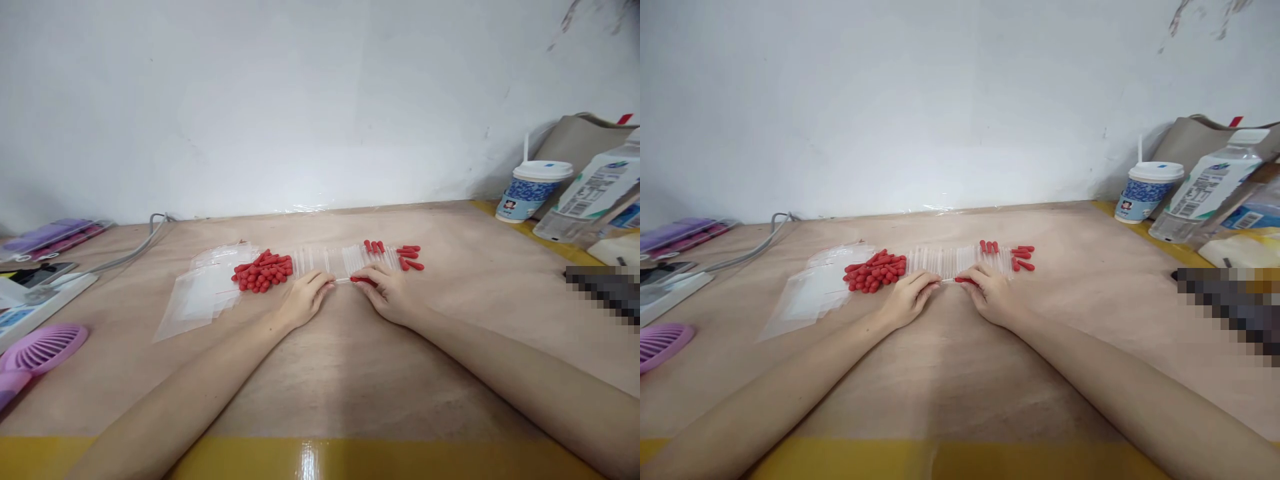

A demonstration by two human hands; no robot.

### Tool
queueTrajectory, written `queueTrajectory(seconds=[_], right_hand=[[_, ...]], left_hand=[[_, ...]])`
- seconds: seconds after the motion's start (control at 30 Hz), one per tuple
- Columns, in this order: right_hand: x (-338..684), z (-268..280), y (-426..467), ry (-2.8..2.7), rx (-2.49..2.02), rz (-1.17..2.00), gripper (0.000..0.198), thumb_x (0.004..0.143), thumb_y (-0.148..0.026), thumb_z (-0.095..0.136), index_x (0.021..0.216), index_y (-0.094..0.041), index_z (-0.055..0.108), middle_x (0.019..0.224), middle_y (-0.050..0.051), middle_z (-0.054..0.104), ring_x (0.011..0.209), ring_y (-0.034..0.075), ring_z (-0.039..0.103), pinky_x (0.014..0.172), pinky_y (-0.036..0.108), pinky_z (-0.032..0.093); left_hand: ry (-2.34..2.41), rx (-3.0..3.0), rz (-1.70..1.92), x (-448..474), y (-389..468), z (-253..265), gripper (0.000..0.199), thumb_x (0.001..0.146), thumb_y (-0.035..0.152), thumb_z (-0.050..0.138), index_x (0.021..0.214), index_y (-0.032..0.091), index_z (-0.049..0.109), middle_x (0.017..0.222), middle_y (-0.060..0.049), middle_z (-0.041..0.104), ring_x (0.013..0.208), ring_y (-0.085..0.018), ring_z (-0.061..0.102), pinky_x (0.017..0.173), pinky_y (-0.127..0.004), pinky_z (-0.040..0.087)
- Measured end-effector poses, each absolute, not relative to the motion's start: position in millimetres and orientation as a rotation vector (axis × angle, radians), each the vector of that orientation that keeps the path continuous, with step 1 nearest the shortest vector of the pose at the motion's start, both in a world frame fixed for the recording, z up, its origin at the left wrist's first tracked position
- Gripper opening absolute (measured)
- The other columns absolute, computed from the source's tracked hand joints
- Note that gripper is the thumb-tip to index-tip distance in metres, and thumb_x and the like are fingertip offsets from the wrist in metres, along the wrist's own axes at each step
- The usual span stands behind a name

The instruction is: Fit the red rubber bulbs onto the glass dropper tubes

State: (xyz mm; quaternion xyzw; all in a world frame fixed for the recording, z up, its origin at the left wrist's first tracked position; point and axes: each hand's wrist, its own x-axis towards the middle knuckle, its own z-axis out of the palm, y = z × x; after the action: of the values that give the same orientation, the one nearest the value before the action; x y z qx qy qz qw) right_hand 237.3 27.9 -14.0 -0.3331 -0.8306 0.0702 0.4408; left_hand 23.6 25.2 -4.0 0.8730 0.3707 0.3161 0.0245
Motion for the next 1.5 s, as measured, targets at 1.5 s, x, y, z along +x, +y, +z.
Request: queueTrajectory(seconds=[1.5], right_hand=[[238.8, -20.6, 31.4, -2.269, -0.735, 0.181, 0.016, 0.086, -0.024, 0.046, 0.088, -0.018, 0.060, 0.078, 0.005, 0.062, 0.071, 0.015, 0.056, 0.065, 0.028, 0.045]], left_hand=[[1.105, 2.929, 0.779, 32.0, 17.9, -3.5, 0.024, 0.088, 0.018, 0.036, 0.081, 0.016, 0.059, 0.069, -0.002, 0.053, 0.061, -0.012, 0.049, 0.055, -0.021, 0.038]])
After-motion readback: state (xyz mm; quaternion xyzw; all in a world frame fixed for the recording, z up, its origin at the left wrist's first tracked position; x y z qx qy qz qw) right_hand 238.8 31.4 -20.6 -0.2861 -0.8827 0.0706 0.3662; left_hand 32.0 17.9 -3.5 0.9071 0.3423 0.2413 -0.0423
